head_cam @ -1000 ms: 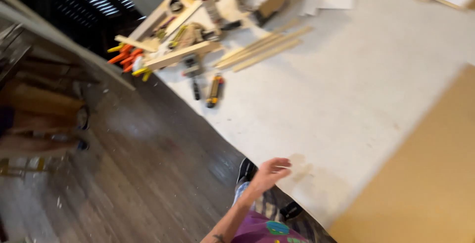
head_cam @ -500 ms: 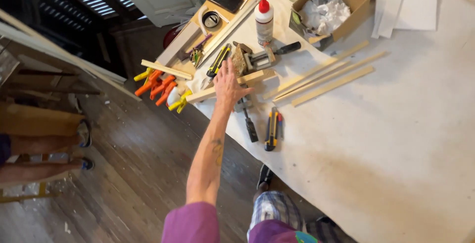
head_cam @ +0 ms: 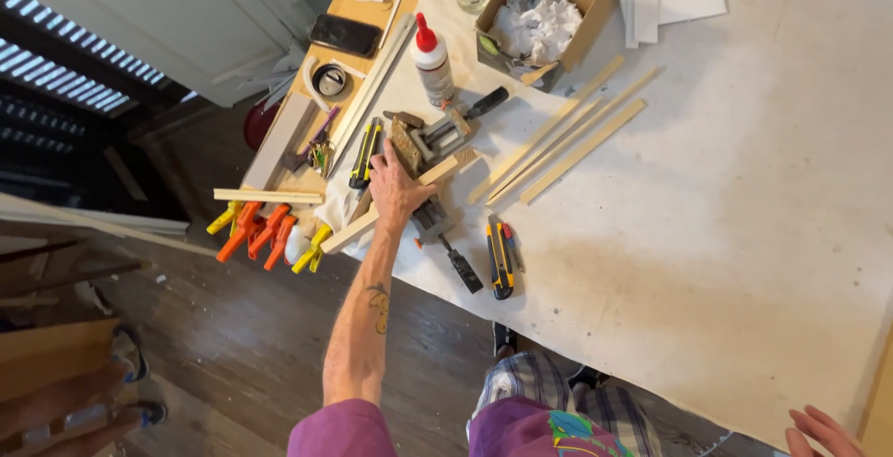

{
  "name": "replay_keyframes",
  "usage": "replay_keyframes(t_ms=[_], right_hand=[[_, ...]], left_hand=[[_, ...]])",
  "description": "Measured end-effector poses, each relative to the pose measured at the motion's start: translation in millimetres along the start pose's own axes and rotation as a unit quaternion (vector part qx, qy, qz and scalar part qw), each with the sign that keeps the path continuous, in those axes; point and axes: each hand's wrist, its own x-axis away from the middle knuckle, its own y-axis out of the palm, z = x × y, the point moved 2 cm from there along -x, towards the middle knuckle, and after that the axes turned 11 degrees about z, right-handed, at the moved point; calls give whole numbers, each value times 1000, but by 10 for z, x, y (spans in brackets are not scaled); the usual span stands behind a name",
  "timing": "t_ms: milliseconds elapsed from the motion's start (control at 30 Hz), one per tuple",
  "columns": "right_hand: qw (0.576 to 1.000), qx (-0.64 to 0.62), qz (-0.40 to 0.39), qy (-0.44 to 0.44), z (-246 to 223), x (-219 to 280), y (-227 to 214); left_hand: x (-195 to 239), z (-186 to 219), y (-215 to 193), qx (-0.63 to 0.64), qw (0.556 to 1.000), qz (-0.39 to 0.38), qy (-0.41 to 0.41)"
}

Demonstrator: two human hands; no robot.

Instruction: Applying wood glue to wooden frame components and securing them in a corner clamp on a workbench.

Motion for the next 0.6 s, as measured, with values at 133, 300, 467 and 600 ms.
replay_keyframes(t_ms=[133,300,467,600], right_hand=[[999,-35,-13,-6,-777,231,-60],[997,-35,-10,67,-318,223,166],[975,-116,-180,65,-89,331,607],[913,-285,-287,61,-555,543,440]], left_hand=[[64,149,-461,-8,999,-41,-8],[297,510,-1155,18,996,-65,57],[925,1520,-1430,79,973,-20,217],[1712,2862,-1085,147,950,-102,255]])
